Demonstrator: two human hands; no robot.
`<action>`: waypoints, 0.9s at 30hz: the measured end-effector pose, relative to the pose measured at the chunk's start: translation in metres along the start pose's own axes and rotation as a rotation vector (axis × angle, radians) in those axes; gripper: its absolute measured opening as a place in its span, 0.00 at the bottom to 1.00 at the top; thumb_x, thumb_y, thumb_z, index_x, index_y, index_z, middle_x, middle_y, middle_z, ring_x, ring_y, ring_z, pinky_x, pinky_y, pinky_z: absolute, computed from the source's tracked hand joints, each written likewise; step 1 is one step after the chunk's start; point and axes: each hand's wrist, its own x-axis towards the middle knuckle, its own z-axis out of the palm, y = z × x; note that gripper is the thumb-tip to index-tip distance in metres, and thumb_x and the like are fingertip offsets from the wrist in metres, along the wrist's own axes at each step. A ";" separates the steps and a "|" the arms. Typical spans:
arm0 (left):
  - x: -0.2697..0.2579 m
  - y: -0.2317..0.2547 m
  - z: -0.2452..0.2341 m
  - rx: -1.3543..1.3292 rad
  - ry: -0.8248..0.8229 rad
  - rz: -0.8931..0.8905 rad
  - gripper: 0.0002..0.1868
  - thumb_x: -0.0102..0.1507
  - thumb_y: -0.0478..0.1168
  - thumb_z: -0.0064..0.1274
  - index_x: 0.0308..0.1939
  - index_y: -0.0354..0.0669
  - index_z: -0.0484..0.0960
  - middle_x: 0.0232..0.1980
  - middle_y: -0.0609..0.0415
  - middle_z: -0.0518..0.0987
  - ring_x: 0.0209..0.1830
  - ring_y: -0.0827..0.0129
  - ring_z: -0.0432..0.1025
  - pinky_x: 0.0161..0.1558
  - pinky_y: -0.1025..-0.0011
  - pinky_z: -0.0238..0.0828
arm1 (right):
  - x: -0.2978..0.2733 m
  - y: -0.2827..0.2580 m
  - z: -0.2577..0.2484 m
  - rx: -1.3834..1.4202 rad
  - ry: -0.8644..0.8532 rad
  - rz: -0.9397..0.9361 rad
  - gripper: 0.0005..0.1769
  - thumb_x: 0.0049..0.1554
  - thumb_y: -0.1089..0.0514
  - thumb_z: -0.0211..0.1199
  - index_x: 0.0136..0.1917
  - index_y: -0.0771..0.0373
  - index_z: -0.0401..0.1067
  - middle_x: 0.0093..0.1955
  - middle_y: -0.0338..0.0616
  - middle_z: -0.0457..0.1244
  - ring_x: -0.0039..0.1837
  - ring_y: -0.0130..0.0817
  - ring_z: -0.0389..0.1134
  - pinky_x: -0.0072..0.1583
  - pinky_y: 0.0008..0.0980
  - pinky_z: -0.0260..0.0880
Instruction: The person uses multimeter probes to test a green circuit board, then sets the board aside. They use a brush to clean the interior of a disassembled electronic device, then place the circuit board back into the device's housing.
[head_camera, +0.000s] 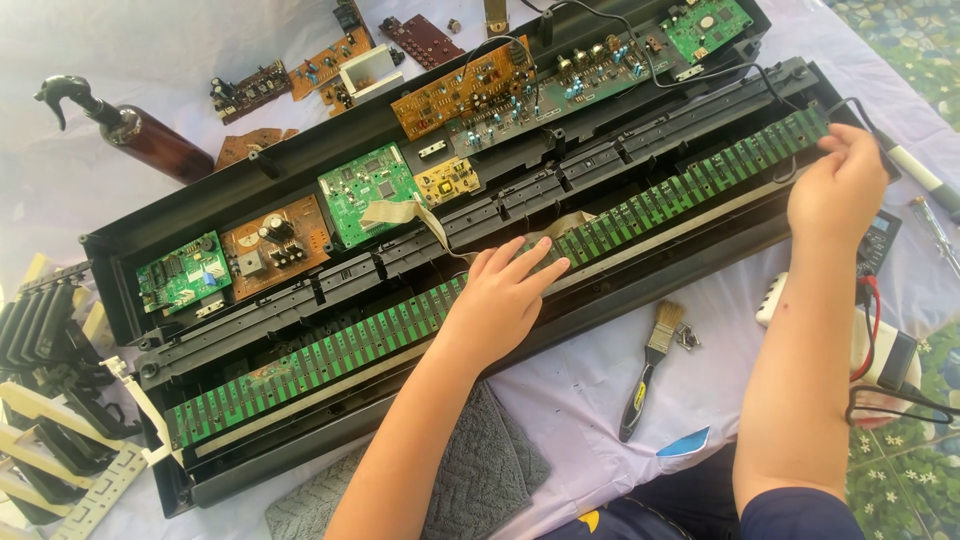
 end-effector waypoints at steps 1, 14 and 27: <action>0.001 0.000 -0.001 -0.001 -0.008 -0.003 0.25 0.66 0.31 0.47 0.67 0.53 0.75 0.72 0.50 0.71 0.71 0.44 0.63 0.65 0.42 0.60 | 0.006 0.007 0.003 -0.049 0.040 -0.003 0.32 0.53 0.72 0.39 0.64 0.62 0.75 0.56 0.48 0.70 0.60 0.51 0.60 0.55 0.50 0.64; 0.002 0.000 0.001 0.034 0.034 0.008 0.25 0.64 0.32 0.49 0.66 0.53 0.75 0.71 0.51 0.71 0.70 0.45 0.64 0.65 0.44 0.61 | 0.123 0.094 0.011 -0.908 -0.332 -0.370 0.15 0.81 0.49 0.54 0.59 0.35 0.82 0.47 0.39 0.76 0.48 0.42 0.75 0.45 0.33 0.75; 0.001 0.001 0.000 0.043 0.030 0.017 0.24 0.65 0.31 0.49 0.65 0.52 0.76 0.71 0.50 0.72 0.70 0.45 0.65 0.65 0.45 0.61 | 0.178 0.234 0.043 -0.370 -0.265 -0.590 0.08 0.84 0.66 0.63 0.64 0.70 0.82 0.57 0.59 0.66 0.58 0.54 0.65 0.62 0.46 0.61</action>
